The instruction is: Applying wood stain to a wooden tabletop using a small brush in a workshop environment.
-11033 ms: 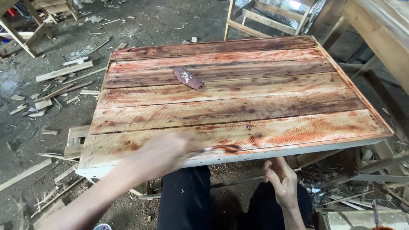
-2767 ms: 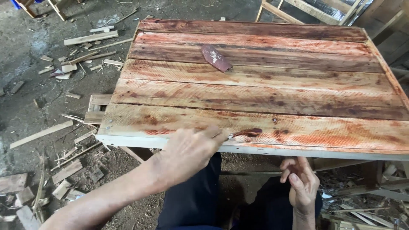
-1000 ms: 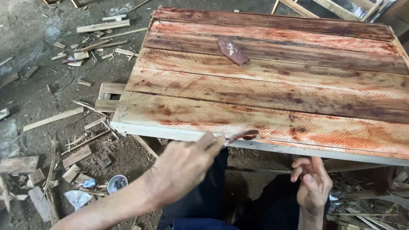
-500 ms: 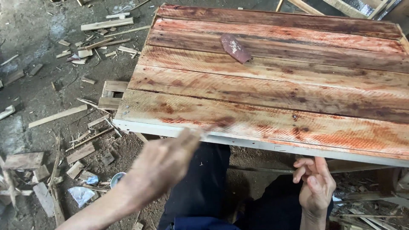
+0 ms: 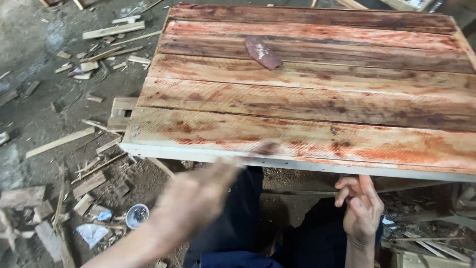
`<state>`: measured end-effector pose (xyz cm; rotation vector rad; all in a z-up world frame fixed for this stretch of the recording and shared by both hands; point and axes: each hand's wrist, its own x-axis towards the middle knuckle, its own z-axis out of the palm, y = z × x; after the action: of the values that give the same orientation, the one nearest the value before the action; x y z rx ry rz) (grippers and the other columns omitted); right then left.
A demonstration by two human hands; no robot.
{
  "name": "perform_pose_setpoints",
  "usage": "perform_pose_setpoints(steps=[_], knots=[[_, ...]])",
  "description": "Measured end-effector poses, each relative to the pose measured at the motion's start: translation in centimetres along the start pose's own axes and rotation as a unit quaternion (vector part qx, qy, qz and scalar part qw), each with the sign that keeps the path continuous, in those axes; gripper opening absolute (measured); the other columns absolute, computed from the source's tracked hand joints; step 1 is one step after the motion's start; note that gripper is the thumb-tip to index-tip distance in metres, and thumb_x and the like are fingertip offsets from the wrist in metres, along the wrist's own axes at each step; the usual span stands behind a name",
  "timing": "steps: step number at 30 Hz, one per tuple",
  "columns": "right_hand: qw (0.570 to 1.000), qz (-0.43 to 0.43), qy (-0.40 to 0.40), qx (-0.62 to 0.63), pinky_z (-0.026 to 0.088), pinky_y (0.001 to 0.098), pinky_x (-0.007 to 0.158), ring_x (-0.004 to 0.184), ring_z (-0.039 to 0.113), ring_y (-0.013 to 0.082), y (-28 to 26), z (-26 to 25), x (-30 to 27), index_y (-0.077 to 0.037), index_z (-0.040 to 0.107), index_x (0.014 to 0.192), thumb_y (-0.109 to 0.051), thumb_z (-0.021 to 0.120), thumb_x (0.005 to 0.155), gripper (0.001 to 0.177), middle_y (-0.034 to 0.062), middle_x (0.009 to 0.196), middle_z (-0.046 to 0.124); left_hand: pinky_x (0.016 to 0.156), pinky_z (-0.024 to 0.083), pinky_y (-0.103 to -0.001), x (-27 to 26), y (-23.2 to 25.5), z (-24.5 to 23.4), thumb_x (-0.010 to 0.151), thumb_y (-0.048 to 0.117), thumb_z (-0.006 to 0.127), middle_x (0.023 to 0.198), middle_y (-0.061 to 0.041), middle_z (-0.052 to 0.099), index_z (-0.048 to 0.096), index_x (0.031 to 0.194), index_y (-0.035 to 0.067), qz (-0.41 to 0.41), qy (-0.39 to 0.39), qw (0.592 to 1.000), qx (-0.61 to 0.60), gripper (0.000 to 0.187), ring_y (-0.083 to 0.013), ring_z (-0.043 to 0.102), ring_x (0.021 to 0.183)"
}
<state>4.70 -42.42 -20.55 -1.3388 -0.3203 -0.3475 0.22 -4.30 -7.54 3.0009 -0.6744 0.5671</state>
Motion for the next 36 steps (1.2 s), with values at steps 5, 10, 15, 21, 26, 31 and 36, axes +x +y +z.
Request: perform_pose_setpoints(steps=[5,10,15,21,26,31,36], knots=[[1.000,-0.006,-0.014,-0.017,0.052,0.0240,0.062,0.067,0.057,0.0172,-0.3,-0.8,0.0,-0.008,0.044,0.156,-0.031,0.063,0.095,0.067,0.0217,0.106,0.066,0.028,0.048,-0.037,6.7,4.4,-3.2,0.069,-0.008,0.064,0.117,-0.014,0.054,0.054,0.130,-0.004,0.125,-0.015,0.987,-0.095,0.062,-0.0220,0.066,0.045],[0.998,-0.020,-0.059,-0.004,0.052,0.0263,0.063,0.076,0.061,0.0223,0.6,-2.7,0.2,-0.011,0.041,0.158,-0.024,0.062,0.097,0.066,0.0264,0.113,0.066,0.052,0.063,-0.045,0.6,-2.2,-3.9,0.075,0.005,0.066,0.135,-0.010,0.069,0.059,0.144,0.021,0.044,-0.018,0.994,-0.100,0.071,-0.0267,0.076,0.064],[0.999,0.013,-0.034,-0.023,0.050,0.0242,0.065,0.062,0.055,0.0161,-1.3,-0.6,0.5,0.003,0.034,0.159,-0.032,0.063,0.092,0.082,0.0222,0.104,0.066,0.041,0.058,-0.047,-2.1,-6.8,-7.5,0.084,0.011,0.058,0.088,0.003,0.059,0.047,0.146,0.034,-0.113,-0.184,0.975,0.046,0.067,-0.0306,0.071,0.054],[1.000,0.017,-0.017,0.018,0.051,0.0227,0.062,0.063,0.056,0.0156,-0.8,-0.3,0.1,-0.005,0.044,0.154,-0.030,0.067,0.093,0.070,0.0209,0.103,0.065,0.070,0.061,-0.049,10.6,-0.9,-5.5,0.082,0.001,0.046,0.160,0.007,0.047,0.038,0.156,0.037,0.104,-0.160,0.968,-0.161,0.083,-0.0292,0.058,0.128],[1.000,-0.008,-0.021,-0.004,0.049,0.0248,0.060,0.063,0.054,0.0163,-0.6,-0.6,0.5,-0.007,0.044,0.154,-0.030,0.066,0.096,0.066,0.0215,0.102,0.065,0.043,0.049,-0.052,22.2,9.1,0.4,0.078,-0.006,0.062,0.088,-0.010,0.064,0.060,0.106,0.006,0.286,-0.085,0.944,-0.144,0.031,-0.0398,0.070,0.067],[0.999,-0.017,-0.031,0.013,0.050,0.0245,0.063,0.064,0.053,0.0163,-1.4,-0.7,0.4,-0.010,0.042,0.155,-0.026,0.064,0.100,0.062,0.0227,0.105,0.064,0.037,0.048,-0.047,24.8,9.7,2.2,0.082,-0.008,0.059,0.091,-0.015,0.065,0.064,0.092,0.003,0.324,-0.057,0.936,-0.125,0.015,-0.0352,0.071,0.061],[0.997,0.035,-0.063,-0.001,0.050,0.0252,0.068,0.069,0.055,0.0144,-2.7,-1.9,0.7,-0.010,0.035,0.158,-0.030,0.067,0.097,0.072,0.0209,0.104,0.063,0.052,0.053,-0.049,20.1,2.5,-3.8,0.104,0.047,0.045,0.096,-0.009,0.063,0.064,0.111,0.012,0.188,-0.171,0.953,-0.167,0.041,-0.0351,0.069,0.071]])
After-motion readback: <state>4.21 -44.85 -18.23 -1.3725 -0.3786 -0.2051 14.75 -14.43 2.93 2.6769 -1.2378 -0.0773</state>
